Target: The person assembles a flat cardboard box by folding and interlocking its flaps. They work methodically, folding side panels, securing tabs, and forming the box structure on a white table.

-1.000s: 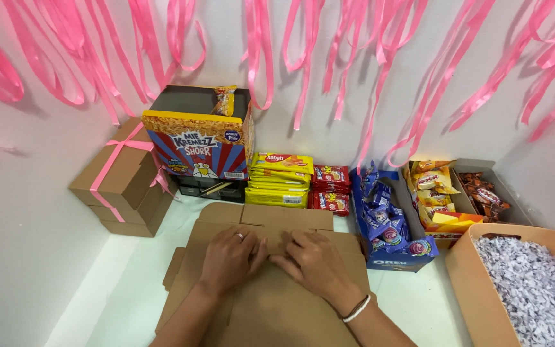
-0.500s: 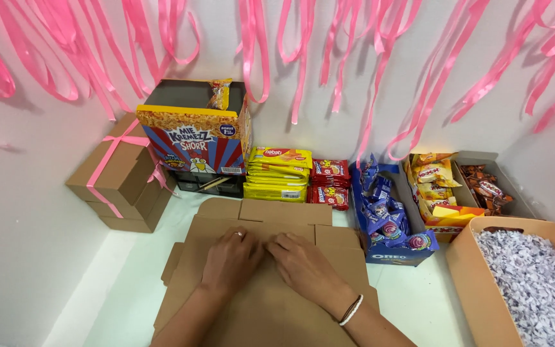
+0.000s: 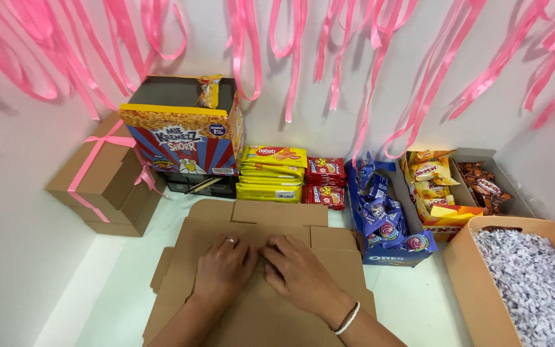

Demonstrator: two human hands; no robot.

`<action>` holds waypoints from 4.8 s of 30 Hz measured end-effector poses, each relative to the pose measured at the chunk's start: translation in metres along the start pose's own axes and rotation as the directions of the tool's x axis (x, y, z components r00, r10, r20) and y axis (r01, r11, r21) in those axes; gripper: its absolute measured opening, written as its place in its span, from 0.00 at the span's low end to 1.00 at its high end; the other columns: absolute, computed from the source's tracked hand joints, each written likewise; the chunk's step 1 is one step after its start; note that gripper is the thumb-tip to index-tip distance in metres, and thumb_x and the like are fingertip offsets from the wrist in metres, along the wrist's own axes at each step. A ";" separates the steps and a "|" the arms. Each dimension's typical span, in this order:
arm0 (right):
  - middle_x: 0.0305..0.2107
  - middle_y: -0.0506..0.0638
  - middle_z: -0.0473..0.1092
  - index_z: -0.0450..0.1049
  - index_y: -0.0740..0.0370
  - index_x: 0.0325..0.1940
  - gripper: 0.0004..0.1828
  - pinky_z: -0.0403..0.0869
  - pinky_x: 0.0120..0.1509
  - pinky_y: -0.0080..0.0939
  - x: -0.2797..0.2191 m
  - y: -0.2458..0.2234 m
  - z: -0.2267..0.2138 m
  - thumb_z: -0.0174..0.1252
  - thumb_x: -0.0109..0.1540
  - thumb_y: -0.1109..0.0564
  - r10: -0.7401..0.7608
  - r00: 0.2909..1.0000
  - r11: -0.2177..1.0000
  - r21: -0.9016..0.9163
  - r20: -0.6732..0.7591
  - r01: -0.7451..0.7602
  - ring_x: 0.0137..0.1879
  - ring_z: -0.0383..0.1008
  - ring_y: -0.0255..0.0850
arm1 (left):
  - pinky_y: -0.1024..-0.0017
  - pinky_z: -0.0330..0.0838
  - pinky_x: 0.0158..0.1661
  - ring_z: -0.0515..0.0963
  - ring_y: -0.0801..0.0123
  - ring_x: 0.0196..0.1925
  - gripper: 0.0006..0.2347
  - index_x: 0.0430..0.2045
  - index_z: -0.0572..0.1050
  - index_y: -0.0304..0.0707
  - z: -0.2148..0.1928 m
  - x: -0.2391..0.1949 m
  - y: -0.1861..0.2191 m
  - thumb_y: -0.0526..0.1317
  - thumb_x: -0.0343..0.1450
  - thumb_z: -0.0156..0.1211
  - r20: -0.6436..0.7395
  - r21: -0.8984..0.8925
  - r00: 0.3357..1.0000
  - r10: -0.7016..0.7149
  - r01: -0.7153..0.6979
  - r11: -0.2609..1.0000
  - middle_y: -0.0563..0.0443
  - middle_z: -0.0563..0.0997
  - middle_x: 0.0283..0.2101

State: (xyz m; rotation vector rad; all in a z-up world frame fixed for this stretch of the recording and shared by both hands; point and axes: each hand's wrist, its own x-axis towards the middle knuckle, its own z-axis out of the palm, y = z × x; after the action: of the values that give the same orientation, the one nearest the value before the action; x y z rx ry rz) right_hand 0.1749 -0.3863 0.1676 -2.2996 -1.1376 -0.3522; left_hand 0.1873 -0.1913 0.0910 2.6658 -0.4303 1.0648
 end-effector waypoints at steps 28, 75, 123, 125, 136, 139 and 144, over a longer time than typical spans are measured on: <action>0.50 0.60 0.67 0.73 0.67 0.54 0.21 0.66 0.58 0.55 -0.004 0.018 0.006 0.57 0.67 0.46 0.008 0.995 0.999 -0.048 0.103 -0.003 0.52 0.67 0.55 | 0.51 0.65 0.33 0.73 0.50 0.29 0.05 0.19 0.74 0.47 -0.016 0.014 -0.001 0.41 0.67 0.59 0.126 -0.002 0.986 0.106 -0.106 0.994 0.49 0.74 0.24; 0.47 0.54 0.71 0.77 0.64 0.53 0.16 0.70 0.59 0.50 -0.007 0.012 -0.001 0.56 0.69 0.50 -0.129 0.992 0.992 0.004 -0.012 0.129 0.53 0.71 0.50 | 0.59 0.64 0.66 0.69 0.60 0.71 0.25 0.71 0.47 0.50 -0.087 -0.117 0.114 0.54 0.85 0.51 0.014 0.242 0.603 0.798 -0.776 0.582 0.48 0.65 0.71; 0.47 0.54 0.72 0.77 0.64 0.54 0.17 0.69 0.60 0.49 -0.010 0.007 0.000 0.56 0.69 0.50 -0.095 0.995 0.995 0.019 -0.019 0.095 0.53 0.72 0.49 | 0.67 0.71 0.61 0.74 0.66 0.67 0.27 0.70 0.49 0.53 -0.084 -0.119 0.119 0.54 0.83 0.58 -0.071 0.222 0.640 0.765 -0.738 0.638 0.53 0.69 0.68; 0.47 0.54 0.72 0.77 0.64 0.54 0.16 0.69 0.60 0.49 -0.010 0.006 -0.001 0.55 0.69 0.51 -0.101 0.995 0.994 0.030 -0.024 0.102 0.54 0.72 0.49 | 0.67 0.71 0.61 0.74 0.66 0.68 0.27 0.70 0.49 0.53 -0.083 -0.119 0.119 0.56 0.83 0.57 -0.075 0.230 0.645 0.760 -0.730 0.643 0.53 0.69 0.68; 0.47 0.53 0.72 0.77 0.64 0.55 0.17 0.69 0.59 0.49 -0.010 0.004 -0.002 0.54 0.69 0.50 -0.071 0.998 0.998 0.003 0.004 0.071 0.53 0.72 0.48 | 0.66 0.71 0.61 0.74 0.66 0.67 0.26 0.68 0.50 0.53 -0.082 -0.120 0.121 0.56 0.83 0.58 -0.108 0.213 0.658 0.745 -0.717 0.664 0.54 0.70 0.67; 0.47 0.53 0.72 0.77 0.64 0.54 0.16 0.69 0.60 0.49 -0.010 0.007 0.001 0.56 0.69 0.51 -0.099 0.995 0.995 0.019 -0.026 0.100 0.52 0.72 0.49 | 0.66 0.71 0.61 0.75 0.67 0.67 0.27 0.70 0.48 0.52 -0.083 -0.120 0.120 0.55 0.83 0.58 -0.081 0.220 0.652 0.754 -0.726 0.652 0.54 0.69 0.68; 0.47 0.54 0.72 0.77 0.65 0.55 0.17 0.70 0.60 0.50 -0.010 0.007 0.000 0.56 0.69 0.51 -0.101 0.995 0.995 0.009 -0.017 0.101 0.53 0.72 0.49 | 0.66 0.70 0.61 0.74 0.67 0.67 0.25 0.69 0.50 0.54 -0.084 -0.119 0.120 0.55 0.83 0.56 -0.085 0.210 0.654 0.752 -0.726 0.655 0.55 0.70 0.67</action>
State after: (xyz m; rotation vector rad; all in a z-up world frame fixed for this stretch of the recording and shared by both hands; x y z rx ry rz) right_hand 0.1745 -0.3964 0.1609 -2.2322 -1.2474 -0.4014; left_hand 0.0091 -0.2538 0.0804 2.5044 -1.5684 1.5624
